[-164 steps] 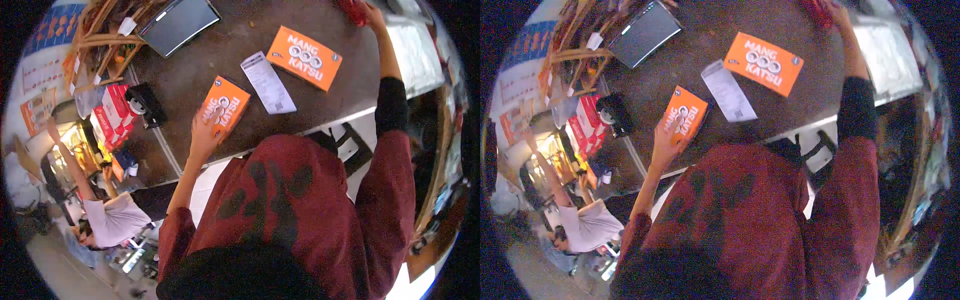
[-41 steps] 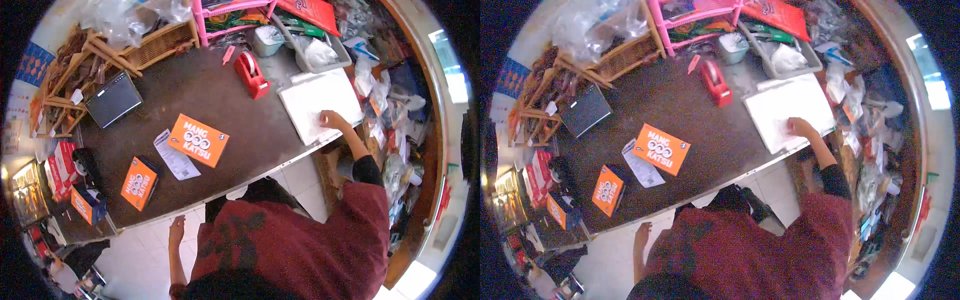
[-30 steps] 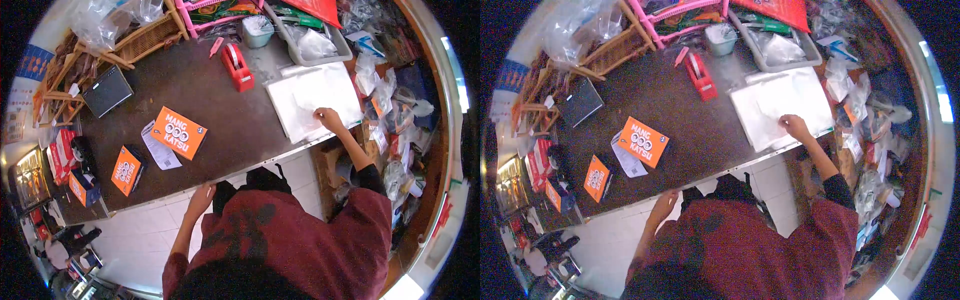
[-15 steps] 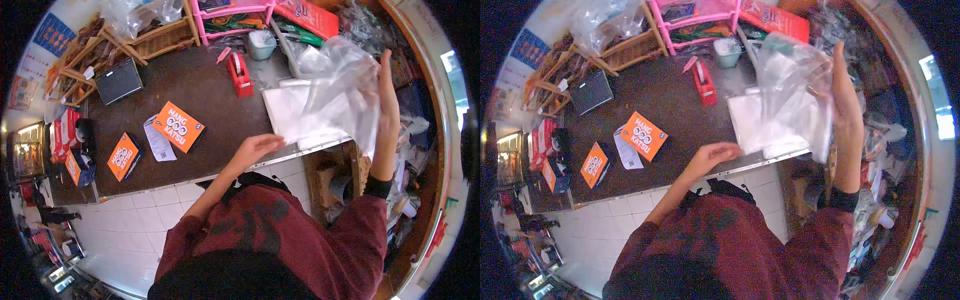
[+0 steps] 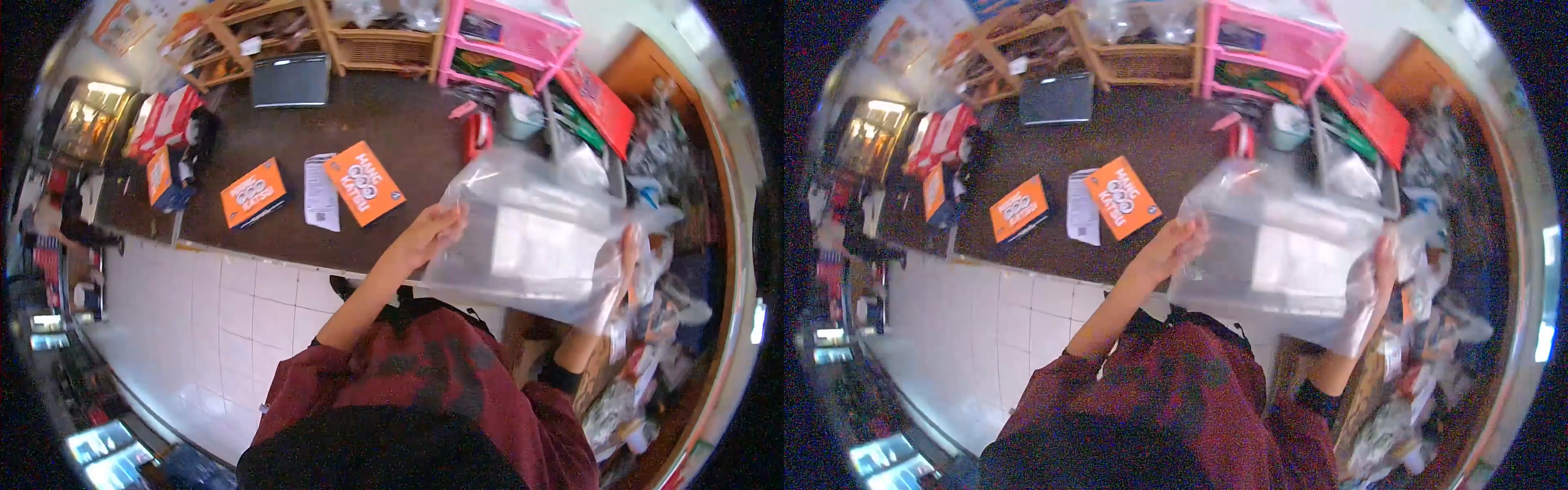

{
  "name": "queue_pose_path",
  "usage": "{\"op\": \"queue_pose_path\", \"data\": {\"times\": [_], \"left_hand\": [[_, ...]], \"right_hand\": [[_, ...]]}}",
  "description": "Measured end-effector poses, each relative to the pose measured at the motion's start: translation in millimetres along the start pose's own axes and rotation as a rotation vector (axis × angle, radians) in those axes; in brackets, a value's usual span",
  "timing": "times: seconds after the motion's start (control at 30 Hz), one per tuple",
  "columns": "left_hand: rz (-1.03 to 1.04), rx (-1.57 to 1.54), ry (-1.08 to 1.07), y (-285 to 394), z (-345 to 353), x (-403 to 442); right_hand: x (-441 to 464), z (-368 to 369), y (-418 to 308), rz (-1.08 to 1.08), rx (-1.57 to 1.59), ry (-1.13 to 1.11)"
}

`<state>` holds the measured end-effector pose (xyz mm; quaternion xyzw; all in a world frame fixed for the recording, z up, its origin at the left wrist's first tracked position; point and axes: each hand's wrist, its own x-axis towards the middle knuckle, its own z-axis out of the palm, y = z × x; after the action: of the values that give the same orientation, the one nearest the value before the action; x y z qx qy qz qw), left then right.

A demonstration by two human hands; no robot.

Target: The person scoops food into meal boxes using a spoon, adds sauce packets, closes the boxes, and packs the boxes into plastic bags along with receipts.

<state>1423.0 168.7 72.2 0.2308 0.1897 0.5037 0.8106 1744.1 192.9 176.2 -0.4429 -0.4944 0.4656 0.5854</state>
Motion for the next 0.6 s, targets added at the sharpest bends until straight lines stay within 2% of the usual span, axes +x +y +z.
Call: {"op": "queue_pose_path", "data": {"times": [0.07,0.2,0.27,0.3,0.33,0.37,0.4,0.47,0.5,0.53,0.57,0.6], "left_hand": [[0.045,-0.056,0.165,11,-5,-23],[0.214,0.044,0.285,28,-22,-74],[0.234,0.293,0.417,28,-51,-106],[0.253,0.292,0.431,33,-53,-120],[0.251,0.416,0.545,36,-53,-134],[0.243,0.538,0.660,37,-52,-146],[0.254,0.535,0.675,32,-56,-156],[0.334,0.410,0.883,17,-65,-174],[0.350,0.404,0.896,17,-52,-178],[0.368,0.359,0.893,20,-29,-179],[0.384,0.314,0.889,18,-14,-179],[0.391,0.306,0.899,9,-9,-178]], "right_hand": [[7,-1,10,0.017,-0.050,-0.088],[33,13,43,0.020,-0.185,-0.262],[50,30,52,0.066,-0.219,-0.389],[45,70,35,0.179,-0.246,-0.318],[57,99,24,0.195,-0.521,-0.471],[68,113,37,0.013,-0.811,-0.474],[73,124,57,-0.180,-1.092,-0.462],[63,149,85,-0.517,-1.222,-0.289],[51,167,89,-0.527,-1.087,-0.319],[24,192,81,-0.299,-1.051,-0.413],[2,197,111,-0.339,-0.856,-0.605],[-36,227,78,-0.075,-0.857,-0.878]]}}
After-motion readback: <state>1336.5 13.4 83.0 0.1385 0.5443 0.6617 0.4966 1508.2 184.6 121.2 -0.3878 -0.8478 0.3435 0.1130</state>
